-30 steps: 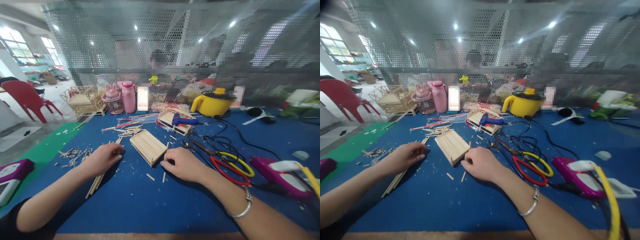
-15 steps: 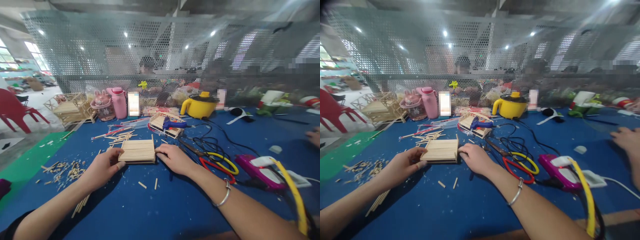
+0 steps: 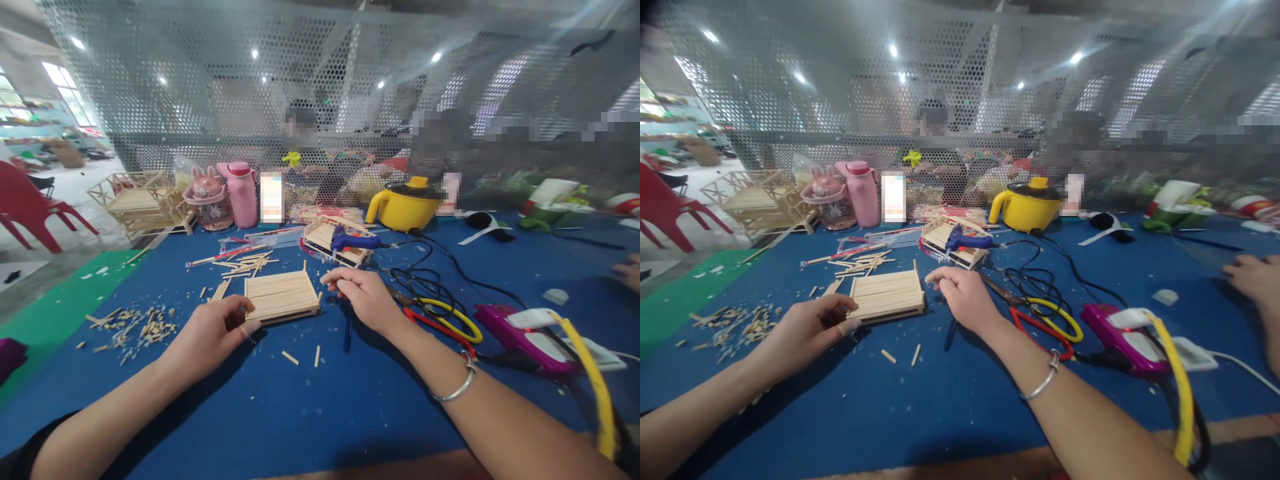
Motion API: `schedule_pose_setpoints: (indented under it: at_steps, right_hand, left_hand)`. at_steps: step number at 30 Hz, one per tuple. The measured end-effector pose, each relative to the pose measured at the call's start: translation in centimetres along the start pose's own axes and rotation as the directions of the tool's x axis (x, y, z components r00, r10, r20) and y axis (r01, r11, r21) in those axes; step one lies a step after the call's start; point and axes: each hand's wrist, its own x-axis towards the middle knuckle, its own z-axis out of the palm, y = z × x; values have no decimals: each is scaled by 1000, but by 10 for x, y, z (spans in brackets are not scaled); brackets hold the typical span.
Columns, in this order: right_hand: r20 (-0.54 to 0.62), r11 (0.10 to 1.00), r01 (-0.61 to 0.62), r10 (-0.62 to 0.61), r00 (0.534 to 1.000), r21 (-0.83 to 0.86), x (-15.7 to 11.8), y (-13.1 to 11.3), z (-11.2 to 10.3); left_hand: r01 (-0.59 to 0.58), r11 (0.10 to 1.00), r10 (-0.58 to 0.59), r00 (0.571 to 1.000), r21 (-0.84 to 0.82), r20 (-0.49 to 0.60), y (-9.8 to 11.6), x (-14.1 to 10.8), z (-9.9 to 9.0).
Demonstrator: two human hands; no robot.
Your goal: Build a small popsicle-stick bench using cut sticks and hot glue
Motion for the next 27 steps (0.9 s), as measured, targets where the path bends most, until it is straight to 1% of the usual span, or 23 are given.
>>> schedule_pose_setpoints:
  at_steps: [4, 10, 12, 14, 17, 18, 19, 20, 21, 22, 23, 24, 25, 26, 27]
  right_hand:
    - [-154, 981, 26, 4, 988, 190, -3, -4, -2]
    - [-264, 967, 43, 26, 964, 252, -4, -6, 1]
    - [-318, 969, 66, 14, 948, 237, -2, -5, -1]
    - [-394, 981, 83, -7, 919, 177, 2, -1, -6]
    - [-547, 997, 71, -46, 836, 26, 10, 7, -22]
    - [-567, 998, 58, -66, 821, -32, 11, 9, -28]
    - [-541, 995, 48, -88, 836, -88, 11, 8, -33]
    - [-456, 990, 49, -106, 884, -135, 9, 6, -37]
    - [-307, 984, 62, -112, 945, -167, 6, 1, -39]
    - [-105, 979, 87, -108, 989, -184, 2, -5, -39]
    - [113, 977, 116, -97, 989, -179, -3, -12, -36]
    - [314, 976, 145, -88, 945, -163, -9, -20, -31]
    - [460, 973, 179, -94, 883, -144, -15, -29, -24]
    - [548, 970, 208, -108, 830, -125, -21, -36, -16]
    - [607, 967, 236, -129, 784, -99, -26, -43, -8]
  left_hand:
    - [20, 1000, -20, 1000, -14, -21, 1, -1, 1]
    - [52, 999, -53, 997, -15, -54, 4, 0, 5]
    - [56, 998, -58, 996, -26, -63, 4, 0, 7]
    - [48, 998, -51, 996, -44, -75, 3, 0, 8]
    - [-5, 996, 0, 999, -88, -54, 2, 0, 9]
    - [-27, 994, 24, 999, -107, -34, 2, 0, 8]
    - [-47, 991, 46, 999, -127, -12, 1, 0, 8]
    - [-64, 988, 66, 998, -143, 8, 1, 0, 7]
    - [-76, 985, 80, 997, -153, 20, 1, 0, 7]
    - [-84, 984, 89, 996, -156, 22, 1, 1, 7]
    - [-89, 984, 92, 996, -152, 17, 0, 1, 7]
    - [-92, 985, 94, 996, -143, 7, 0, 1, 7]
    - [-94, 987, 95, 995, -134, -3, 0, 1, 7]
    - [-97, 987, 96, 995, -126, -11, 0, 2, 7]
    - [-100, 988, 98, 995, -118, -18, 0, 2, 7]
